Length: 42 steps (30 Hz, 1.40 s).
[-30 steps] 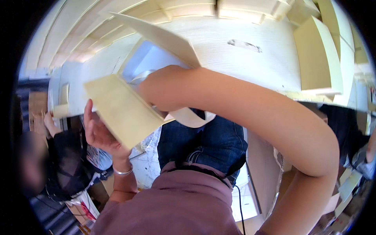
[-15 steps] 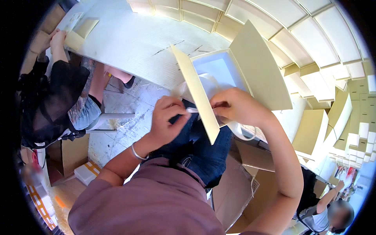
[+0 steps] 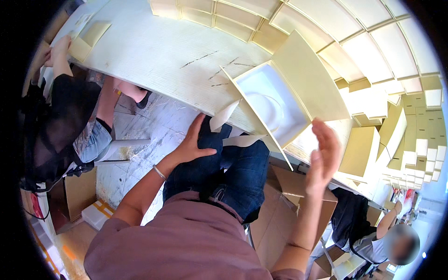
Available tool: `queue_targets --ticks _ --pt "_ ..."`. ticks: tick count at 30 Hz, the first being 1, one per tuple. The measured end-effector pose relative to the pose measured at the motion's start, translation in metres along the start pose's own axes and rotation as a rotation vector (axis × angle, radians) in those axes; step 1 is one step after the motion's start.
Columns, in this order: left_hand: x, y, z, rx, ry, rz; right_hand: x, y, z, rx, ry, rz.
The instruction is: The person assembles small cardboard boxes by folding flaps and inserting white ribbons into each box. They repeatedly pick up flat-packed boxes, fold them into shape, place a ribbon inside, and set the finished boxes on a table or into a larger cardboard container.
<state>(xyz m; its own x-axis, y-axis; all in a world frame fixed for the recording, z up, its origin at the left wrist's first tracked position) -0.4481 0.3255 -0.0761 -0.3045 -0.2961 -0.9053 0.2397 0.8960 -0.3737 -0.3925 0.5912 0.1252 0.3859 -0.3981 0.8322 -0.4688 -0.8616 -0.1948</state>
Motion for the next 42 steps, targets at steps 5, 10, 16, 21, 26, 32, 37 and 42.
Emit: queue_targets --ticks 5,10,16,21,26,32,37,42 --pt "-0.047 0.049 -0.016 0.143 0.083 -0.003 0.007 0.041 0.036 0.189 -0.180 0.392" --pt "-0.035 0.073 0.020 0.212 -0.297 0.390 -0.006 0.042 0.029 -0.036 -0.146 0.447" --pt "-0.017 -0.053 0.079 -0.022 -0.258 -0.079 0.003 0.065 0.038 0.062 -0.249 0.328" --pt "-0.003 -0.099 0.134 -0.332 -0.267 0.000 0.032 0.154 0.026 0.272 -0.460 0.203" --pt "-0.002 -0.154 0.094 -0.797 -0.187 -0.109 0.021 0.285 -0.028 0.302 -0.429 0.028" --pt "0.033 -0.211 0.035 -0.809 -0.269 0.042 -0.022 0.365 -0.085 0.222 -0.372 0.045" --pt "0.030 -0.243 0.024 -0.917 -0.114 -0.432 0.017 0.209 -0.056 0.105 -0.374 0.010" --pt "-0.046 -0.151 0.018 -0.835 0.291 -0.244 0.007 -0.083 0.004 -0.717 -0.213 0.730"
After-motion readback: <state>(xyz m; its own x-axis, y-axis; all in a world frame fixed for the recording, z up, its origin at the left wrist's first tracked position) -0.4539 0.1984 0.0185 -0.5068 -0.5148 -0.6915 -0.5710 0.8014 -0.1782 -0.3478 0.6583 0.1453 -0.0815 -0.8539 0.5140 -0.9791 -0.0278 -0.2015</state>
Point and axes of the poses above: each hand's wrist, its own z-axis away from the middle knuckle, its own y-axis out of the palm, x = y × z, the point moved 4 cm from there along -z, towards the middle knuckle, and after that the axes turned 10 degrees about -x, right-handed, at the moved point
